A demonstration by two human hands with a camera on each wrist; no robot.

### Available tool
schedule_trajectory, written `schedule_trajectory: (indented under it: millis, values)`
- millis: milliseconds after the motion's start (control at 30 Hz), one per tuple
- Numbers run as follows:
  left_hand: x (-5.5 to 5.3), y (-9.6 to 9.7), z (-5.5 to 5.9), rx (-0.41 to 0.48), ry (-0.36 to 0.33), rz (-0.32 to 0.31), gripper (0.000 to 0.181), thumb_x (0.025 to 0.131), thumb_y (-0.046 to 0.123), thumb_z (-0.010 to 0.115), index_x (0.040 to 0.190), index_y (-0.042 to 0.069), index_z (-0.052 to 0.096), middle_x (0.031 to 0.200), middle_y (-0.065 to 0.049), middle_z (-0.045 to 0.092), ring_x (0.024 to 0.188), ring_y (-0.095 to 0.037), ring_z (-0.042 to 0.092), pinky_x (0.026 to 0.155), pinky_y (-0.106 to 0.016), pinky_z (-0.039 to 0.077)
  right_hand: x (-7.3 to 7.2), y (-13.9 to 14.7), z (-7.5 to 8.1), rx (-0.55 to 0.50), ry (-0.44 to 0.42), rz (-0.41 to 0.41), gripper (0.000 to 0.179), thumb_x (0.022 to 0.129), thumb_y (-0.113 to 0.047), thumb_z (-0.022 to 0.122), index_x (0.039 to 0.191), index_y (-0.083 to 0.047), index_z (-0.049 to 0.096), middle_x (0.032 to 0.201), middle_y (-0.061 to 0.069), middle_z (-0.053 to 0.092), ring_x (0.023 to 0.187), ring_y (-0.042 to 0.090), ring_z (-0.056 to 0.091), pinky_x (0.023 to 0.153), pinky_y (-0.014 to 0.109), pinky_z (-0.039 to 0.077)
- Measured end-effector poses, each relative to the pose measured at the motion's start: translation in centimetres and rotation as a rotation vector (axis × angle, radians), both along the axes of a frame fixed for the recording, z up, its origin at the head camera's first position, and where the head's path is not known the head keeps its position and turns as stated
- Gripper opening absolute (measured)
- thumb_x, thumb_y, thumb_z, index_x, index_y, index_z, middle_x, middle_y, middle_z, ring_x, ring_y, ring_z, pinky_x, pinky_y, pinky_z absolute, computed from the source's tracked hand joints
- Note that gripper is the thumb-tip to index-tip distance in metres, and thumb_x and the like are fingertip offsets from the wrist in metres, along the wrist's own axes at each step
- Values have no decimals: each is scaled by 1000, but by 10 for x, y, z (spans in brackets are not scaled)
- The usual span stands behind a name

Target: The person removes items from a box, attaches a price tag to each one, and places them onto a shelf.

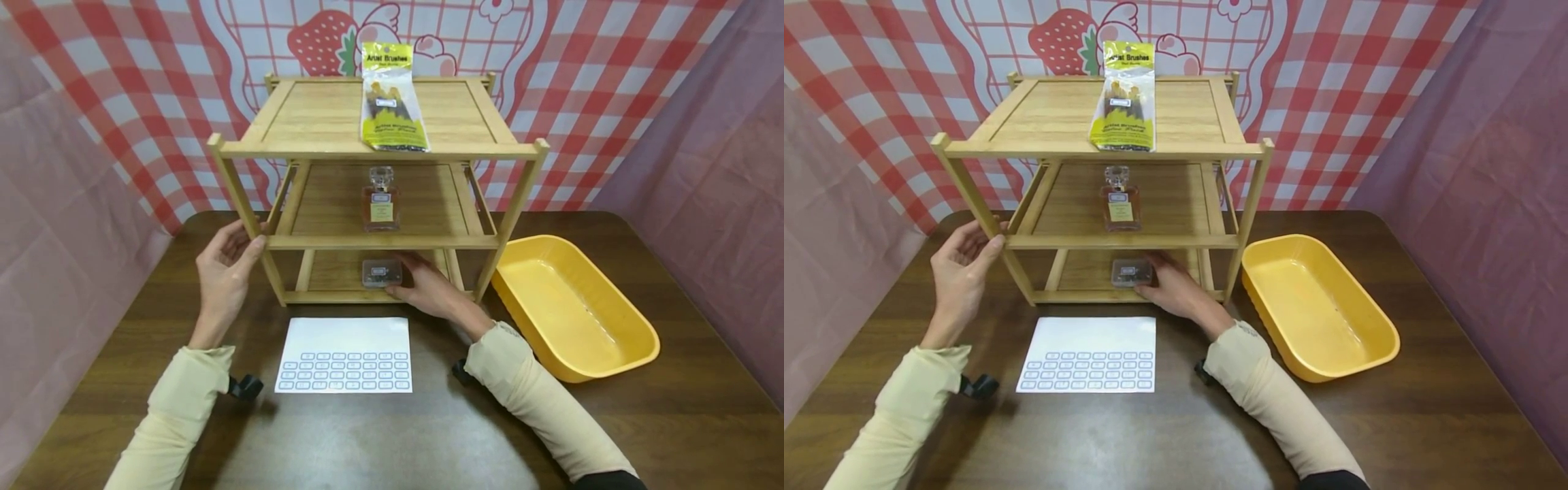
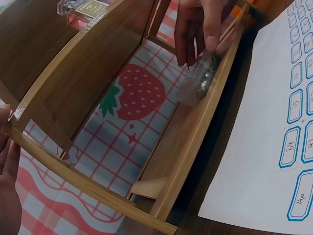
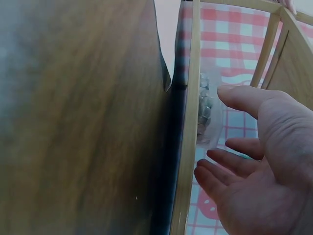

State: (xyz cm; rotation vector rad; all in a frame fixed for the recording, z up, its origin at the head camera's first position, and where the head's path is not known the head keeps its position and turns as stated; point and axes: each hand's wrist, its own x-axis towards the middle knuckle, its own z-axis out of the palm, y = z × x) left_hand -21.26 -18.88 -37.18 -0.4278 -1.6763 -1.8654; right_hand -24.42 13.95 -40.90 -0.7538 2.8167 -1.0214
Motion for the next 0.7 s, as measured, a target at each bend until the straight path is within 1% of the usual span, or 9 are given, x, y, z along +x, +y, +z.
schedule_trajectory:
  millis: [233, 400, 500, 600, 700]
  values:
    - [0, 0, 1, 2, -10, 2, 28, 93, -12, 67, 121, -8, 68, 111, -8, 75, 102, -21, 69, 94, -26, 55, 11, 9, 4, -17, 0, -31, 76, 97, -27, 74, 159, -5, 37, 159, 24, 37, 141, 41, 43, 113, 56, 39]
    - [1, 1, 2, 8, -13, 5, 29, 93, -14, 67, 121, -9, 68, 112, -9, 75, 102, -20, 70, 94, -26, 55, 21, 15, 8, -10, 53, -22, 77, 97, -24, 74, 159, -2, 35, 157, 27, 40, 139, 43, 45, 112, 56, 41]
    - [3, 1, 2, 15, -23, 15, 31, 92, -14, 68, 122, -8, 68, 114, -14, 74, 103, -21, 69, 95, -27, 54, 29, 17, 10, 7, 86, -16, 76, 97, -23, 74, 157, 3, 35, 154, 28, 43, 137, 43, 47, 111, 56, 41]
    - [6, 0, 3, 1, -46, 48, 33, 91, -12, 69, 124, -5, 68, 116, -12, 73, 106, -21, 67, 99, -27, 52, 41, 19, 13, 37, 114, -19, 74, 98, -27, 73, 155, 5, 37, 152, 28, 45, 137, 44, 46, 112, 56, 40]
    - [11, -3, 4, -45, -72, 77, 36, 92, -10, 70, 126, -3, 68, 116, -6, 72, 110, -20, 65, 102, -28, 50, 54, 23, 15, 64, 163, -21, 73, 100, -31, 71, 154, 4, 39, 153, 28, 44, 139, 43, 44, 113, 58, 38]
